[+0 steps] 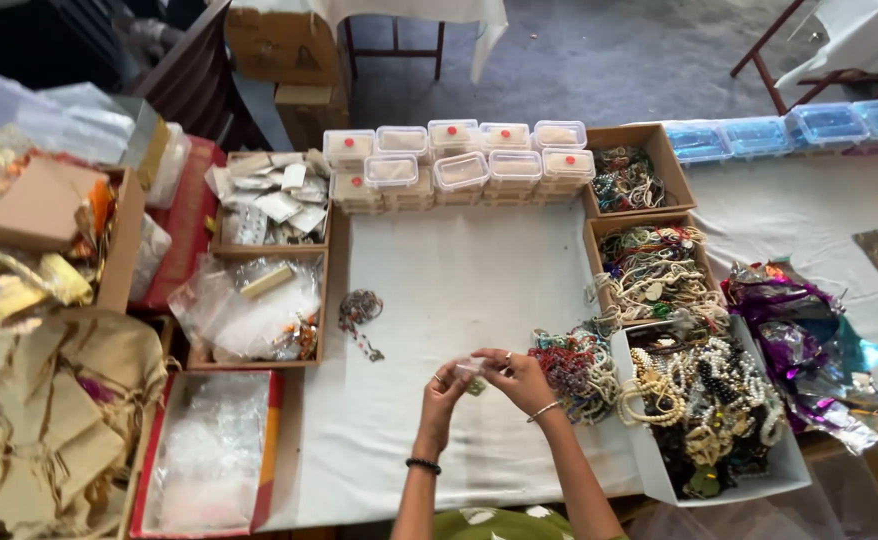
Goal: The person sorts through various beaded bracelets and necklaces on a table, selecting items and placing them into small clear plastic containers. They also handle small paper bags and other packaging materials while organizing the jewelry.
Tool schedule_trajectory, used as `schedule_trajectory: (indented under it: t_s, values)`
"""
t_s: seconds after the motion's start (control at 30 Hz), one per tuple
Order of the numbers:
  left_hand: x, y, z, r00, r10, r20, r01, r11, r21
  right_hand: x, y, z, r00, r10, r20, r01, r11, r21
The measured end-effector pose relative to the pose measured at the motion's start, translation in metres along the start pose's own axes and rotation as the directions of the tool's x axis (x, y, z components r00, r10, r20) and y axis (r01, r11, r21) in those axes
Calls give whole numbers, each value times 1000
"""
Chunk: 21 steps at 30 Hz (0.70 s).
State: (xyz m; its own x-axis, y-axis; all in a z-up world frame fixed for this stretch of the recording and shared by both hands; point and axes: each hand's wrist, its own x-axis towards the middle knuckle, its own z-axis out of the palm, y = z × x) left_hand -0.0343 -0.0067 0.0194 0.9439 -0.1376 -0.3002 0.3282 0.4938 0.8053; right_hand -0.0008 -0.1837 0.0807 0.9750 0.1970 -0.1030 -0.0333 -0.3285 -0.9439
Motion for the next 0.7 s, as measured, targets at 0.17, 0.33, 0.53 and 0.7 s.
schedule_trajectory:
  t_s: [0.17, 0.33, 0.53, 0.7]
  values:
    - [11, -18, 10, 992, 23, -121, -15, 997, 69, 0, 52, 16, 984, 146, -106, -115, 960, 257]
    - [16, -11, 15, 983, 49, -180, -40, 998, 52, 4, 105, 34, 958, 261, -115, -178, 863, 473]
    - [19, -25, 5, 924, -24, -382, 29, 1000, 8, 1, 64, 35, 931, 351, -101, -221, 760, 611]
    - [14, -9, 2, 960, -96, -264, 102, 995, 11, 1, 105, 44, 896, 338, -289, -123, 813, 568]
